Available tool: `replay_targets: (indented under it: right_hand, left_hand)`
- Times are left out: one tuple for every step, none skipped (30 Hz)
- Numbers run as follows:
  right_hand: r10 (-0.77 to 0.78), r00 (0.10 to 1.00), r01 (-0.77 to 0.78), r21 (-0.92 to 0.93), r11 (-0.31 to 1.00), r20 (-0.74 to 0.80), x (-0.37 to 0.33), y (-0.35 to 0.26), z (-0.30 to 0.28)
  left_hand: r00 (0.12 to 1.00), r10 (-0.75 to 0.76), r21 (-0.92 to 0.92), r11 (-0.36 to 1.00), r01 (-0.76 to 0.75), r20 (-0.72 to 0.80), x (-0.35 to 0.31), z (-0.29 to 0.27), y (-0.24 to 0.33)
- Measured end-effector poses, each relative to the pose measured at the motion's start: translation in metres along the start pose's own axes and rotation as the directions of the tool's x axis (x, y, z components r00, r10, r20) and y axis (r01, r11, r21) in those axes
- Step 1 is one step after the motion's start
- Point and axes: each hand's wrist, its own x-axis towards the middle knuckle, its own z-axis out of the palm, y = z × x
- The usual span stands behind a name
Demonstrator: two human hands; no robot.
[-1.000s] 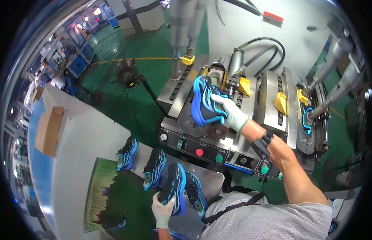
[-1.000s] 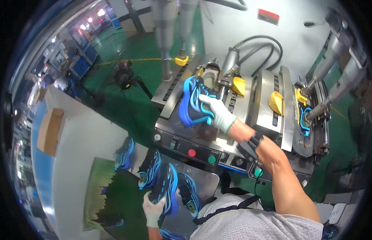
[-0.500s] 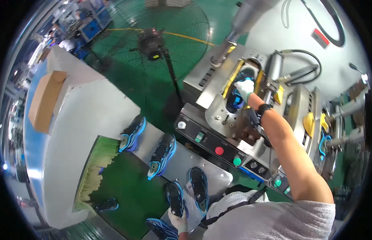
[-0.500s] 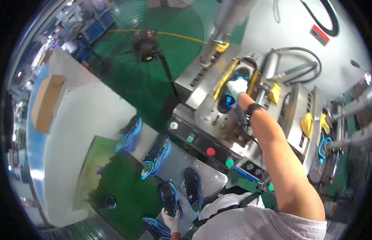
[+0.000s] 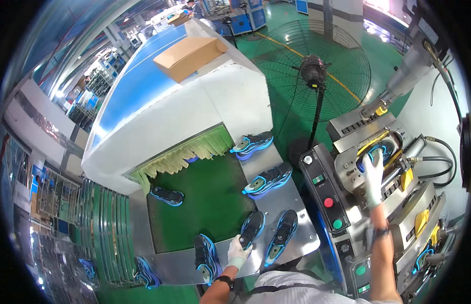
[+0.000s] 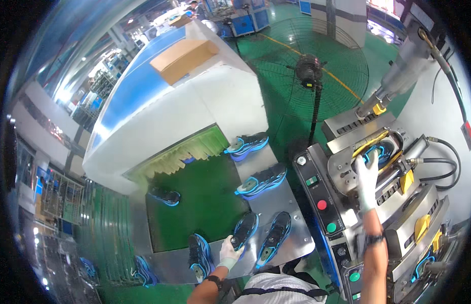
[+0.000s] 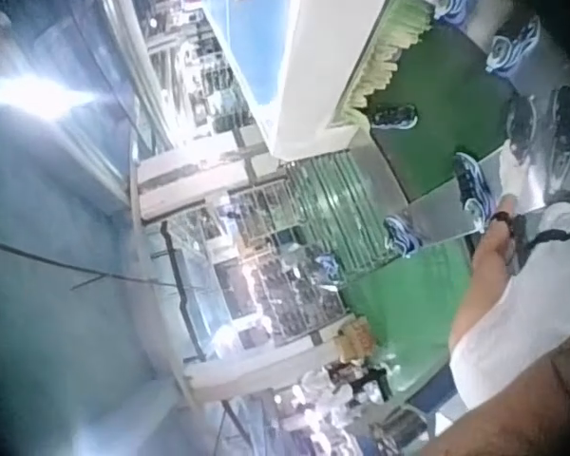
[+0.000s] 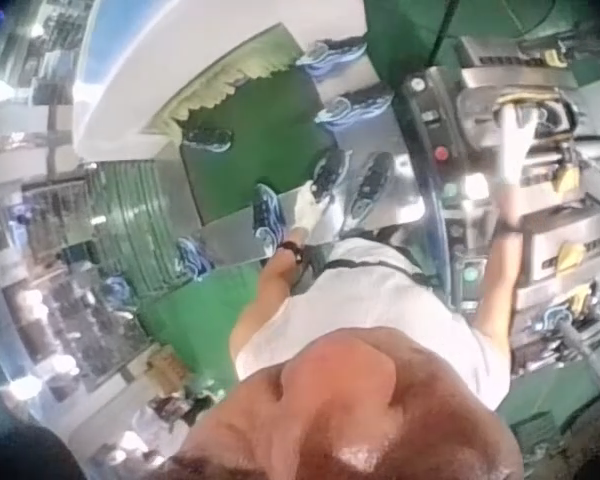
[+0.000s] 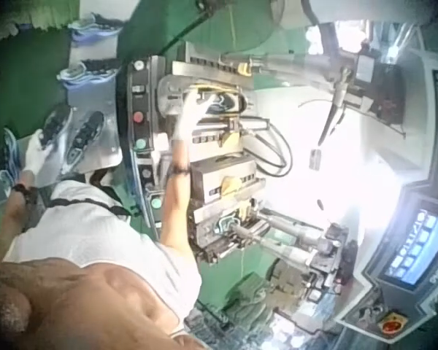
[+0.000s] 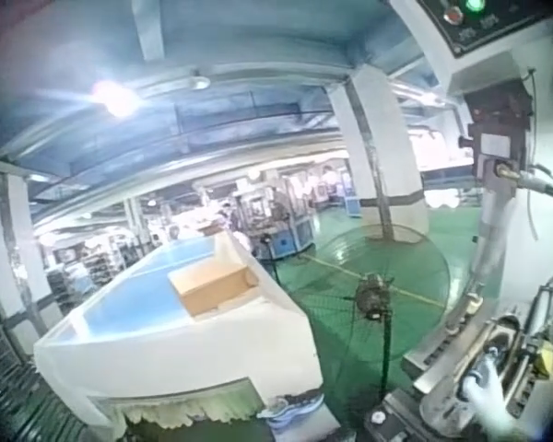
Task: Operating a shoe manufacturing machine by placing shoes into a press and onto a conveyor belt.
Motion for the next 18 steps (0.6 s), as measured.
replay_targets:
  right_hand:
    - [-0.106,0.992,0.106,0.007,0.994,0.071,-0.064,-0.048,-0.001]
    - [-0.142,0.966,0.124,0.095,0.988,0.215,-0.110,-0.074,-0.001]
    - [-0.219,0.912,0.295,-0.182,0.938,0.347,-0.148,-0.069,-0.005]
    - [-0.201,0.892,0.352,-0.341,0.872,0.405,-0.185,-0.036,-0.003]
    - [-0.079,0.861,0.371,-0.513,0.774,0.503,-0.214,0.006,-0.001]
    - [0.142,0.805,0.345,-0.649,0.678,0.576,-0.236,0.062,-0.009]
    - [0.027,0.806,0.549,-0.763,0.340,0.592,-0.247,0.105,-0.014]
    - [-0.072,0.770,0.631,-0.773,-0.061,0.634,-0.260,0.124,-0.013]
    - [0.081,0.827,0.544,-0.829,0.130,0.556,-0.264,0.111,-0.002]
    - [0.251,0.841,0.404,-0.866,0.294,0.478,-0.259,0.091,0.008]
    - [0.256,0.845,0.336,-0.839,0.428,0.469,-0.262,0.051,0.024]
    - [0.157,0.833,0.377,-0.753,0.540,0.530,-0.272,0.030,0.035]
    - [0.144,0.836,0.299,-0.659,0.690,0.529,-0.298,0.049,0.052]
    - [0.139,0.845,0.203,-0.549,0.811,0.517,-0.326,0.073,0.063]
    - [0.325,0.760,-0.059,-0.437,0.897,0.564,-0.349,0.054,0.083]
    - [0.479,0.636,-0.348,-0.328,0.878,0.606,-0.370,0.020,0.115]
    - [0.417,0.796,-0.249,-0.391,0.886,0.438,-0.399,0.037,0.140]
    - [0.314,0.913,-0.159,-0.480,0.863,0.262,-0.427,0.057,0.159]
  left_hand:
    - [1.000,0.012,-0.011,1.000,-0.012,0.023,0.002,0.000,0.000]
    - [0.999,0.027,-0.022,0.999,-0.026,0.045,0.006,-0.002,0.001]
    - [0.995,0.016,-0.053,0.999,-0.011,0.097,0.006,-0.003,0.002]
    - [0.994,0.026,-0.061,0.998,-0.019,0.103,0.006,-0.003,0.001]
    - [0.994,0.077,-0.071,0.995,-0.072,0.075,0.006,0.001,-0.003]
    - [0.991,0.128,-0.076,0.989,-0.125,0.046,0.007,0.003,-0.007]
    - [0.987,0.149,-0.108,0.984,-0.142,0.057,0.006,-0.005,0.002]
    - [0.978,0.191,-0.147,0.973,-0.178,0.079,0.008,-0.007,-0.001]
    - [0.975,0.164,-0.160,0.977,-0.139,0.153,0.007,-0.014,0.000]
    - [0.963,0.140,-0.170,0.980,-0.101,0.231,0.011,-0.023,0.000]
    - [0.960,0.149,-0.189,0.976,-0.104,0.239,0.016,-0.021,-0.010]
    - [0.953,0.156,-0.208,0.973,-0.103,0.260,0.013,-0.018,-0.021]
    - [0.949,0.196,-0.235,0.962,-0.138,0.248,0.014,-0.009,-0.034]
    - [0.942,0.181,-0.242,0.964,-0.113,0.282,0.017,-0.005,-0.039]
    - [0.916,0.114,-0.245,0.969,-0.018,0.384,0.024,-0.015,-0.032]
    - [0.931,0.151,-0.251,0.966,-0.067,0.332,0.024,-0.004,-0.042]
    - [0.929,0.171,-0.265,0.961,-0.084,0.328,0.027,-0.004,-0.040]
    - [0.921,0.175,-0.276,0.958,-0.078,0.349,0.033,-0.008,-0.034]
